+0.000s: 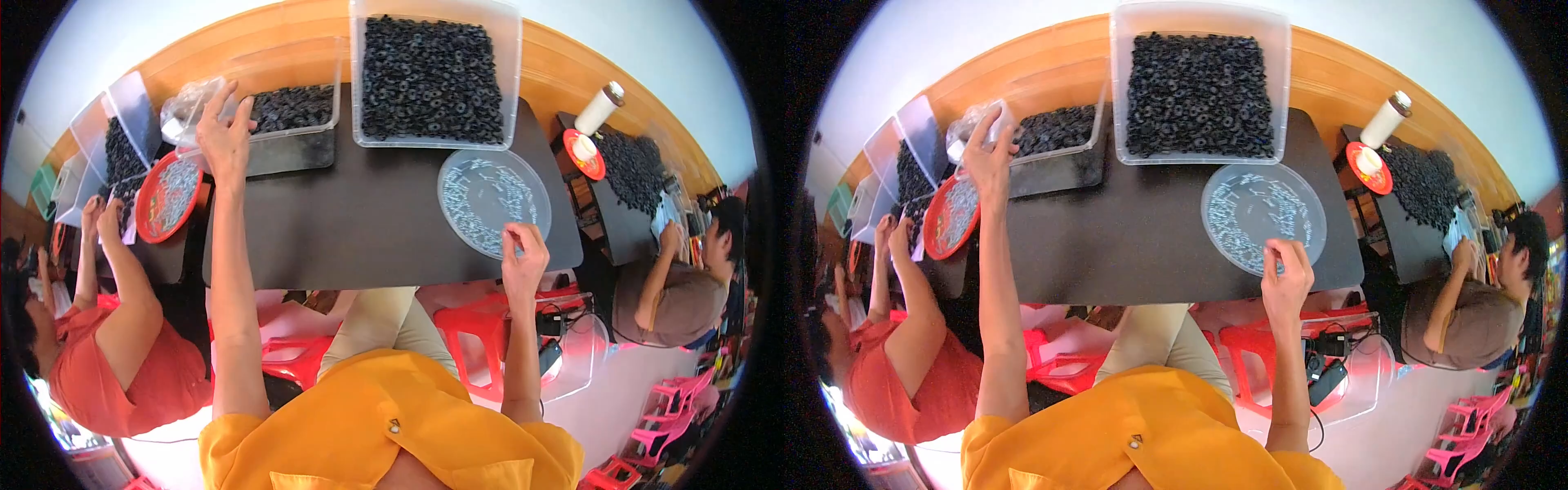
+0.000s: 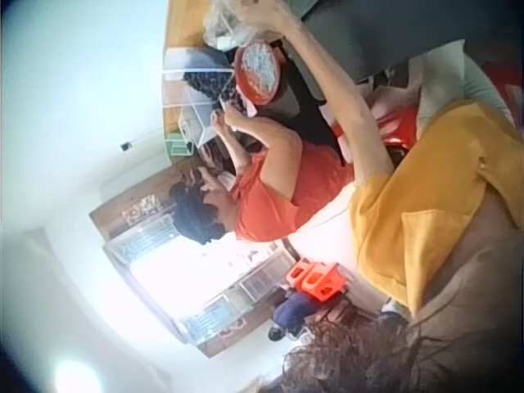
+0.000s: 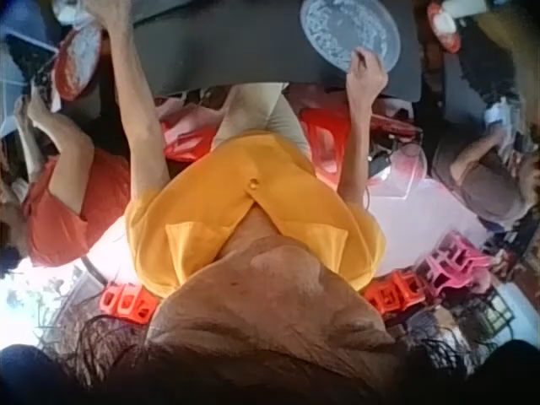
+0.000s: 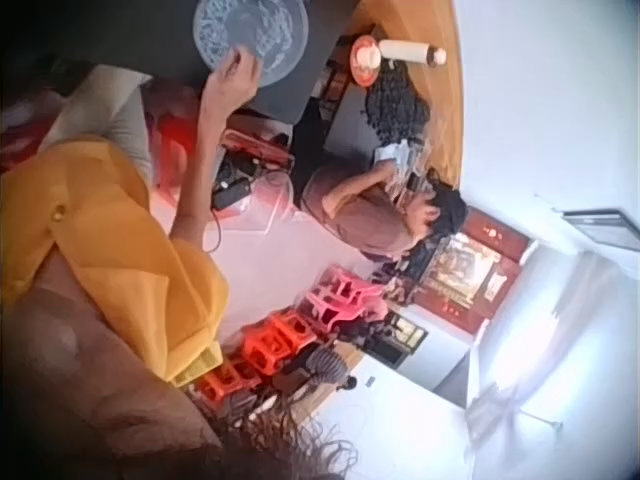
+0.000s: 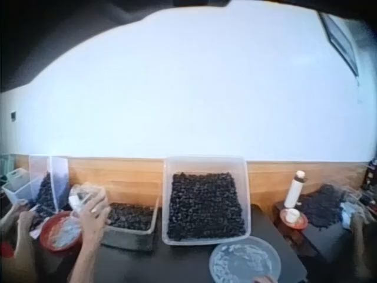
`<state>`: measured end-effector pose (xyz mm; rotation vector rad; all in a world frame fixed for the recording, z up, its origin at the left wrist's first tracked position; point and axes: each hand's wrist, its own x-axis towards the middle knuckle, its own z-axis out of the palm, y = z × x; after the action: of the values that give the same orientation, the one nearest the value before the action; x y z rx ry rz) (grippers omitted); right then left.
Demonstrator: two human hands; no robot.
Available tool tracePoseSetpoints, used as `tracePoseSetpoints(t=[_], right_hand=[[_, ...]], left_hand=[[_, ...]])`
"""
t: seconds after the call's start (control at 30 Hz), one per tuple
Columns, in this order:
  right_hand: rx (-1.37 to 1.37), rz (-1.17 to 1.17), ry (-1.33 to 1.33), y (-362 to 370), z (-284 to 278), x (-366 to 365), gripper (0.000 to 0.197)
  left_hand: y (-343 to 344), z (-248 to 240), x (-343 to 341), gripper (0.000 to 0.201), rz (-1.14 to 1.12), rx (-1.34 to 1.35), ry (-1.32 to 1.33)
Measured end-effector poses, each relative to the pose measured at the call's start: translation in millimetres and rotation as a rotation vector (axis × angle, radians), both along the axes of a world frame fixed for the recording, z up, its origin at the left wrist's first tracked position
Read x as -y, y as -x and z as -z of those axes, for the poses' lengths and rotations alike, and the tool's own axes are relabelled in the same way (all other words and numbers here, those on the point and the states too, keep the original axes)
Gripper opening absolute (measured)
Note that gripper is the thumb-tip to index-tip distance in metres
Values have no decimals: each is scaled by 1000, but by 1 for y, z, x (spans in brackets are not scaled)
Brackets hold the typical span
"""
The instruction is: Sorting and inspecting small black rubber components into different plastic containers.
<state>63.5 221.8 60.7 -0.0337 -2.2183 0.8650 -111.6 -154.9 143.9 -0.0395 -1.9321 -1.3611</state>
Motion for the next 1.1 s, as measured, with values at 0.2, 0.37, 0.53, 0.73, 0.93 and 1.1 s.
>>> tracePoseSetpoints(t=[0.2, 0.37, 0.53, 0.73, 0.93, 1.1], right_hand=[[246, -11, -229, 42, 6, -38, 15], [345, -144, -396, 81, 17, -48, 21], [410, -313, -550, 101, 21, -51, 13], [336, -325, -528, 99, 22, -56, 6], [311, -283, -308, 78, 13, -53, 8], [258, -272, -231, 63, 13, -57, 8]], left_hand=[[-23, 8, -68, 21, 218, -30, -9], [-18, 24, -120, 18, 422, 86, 151], [15, 50, -138, 20, 436, 74, 455], [40, 62, -161, 18, 382, 108, 700], [57, 76, -172, 16, 243, 157, 1025], [57, 82, -175, 17, 218, 50, 1059]])
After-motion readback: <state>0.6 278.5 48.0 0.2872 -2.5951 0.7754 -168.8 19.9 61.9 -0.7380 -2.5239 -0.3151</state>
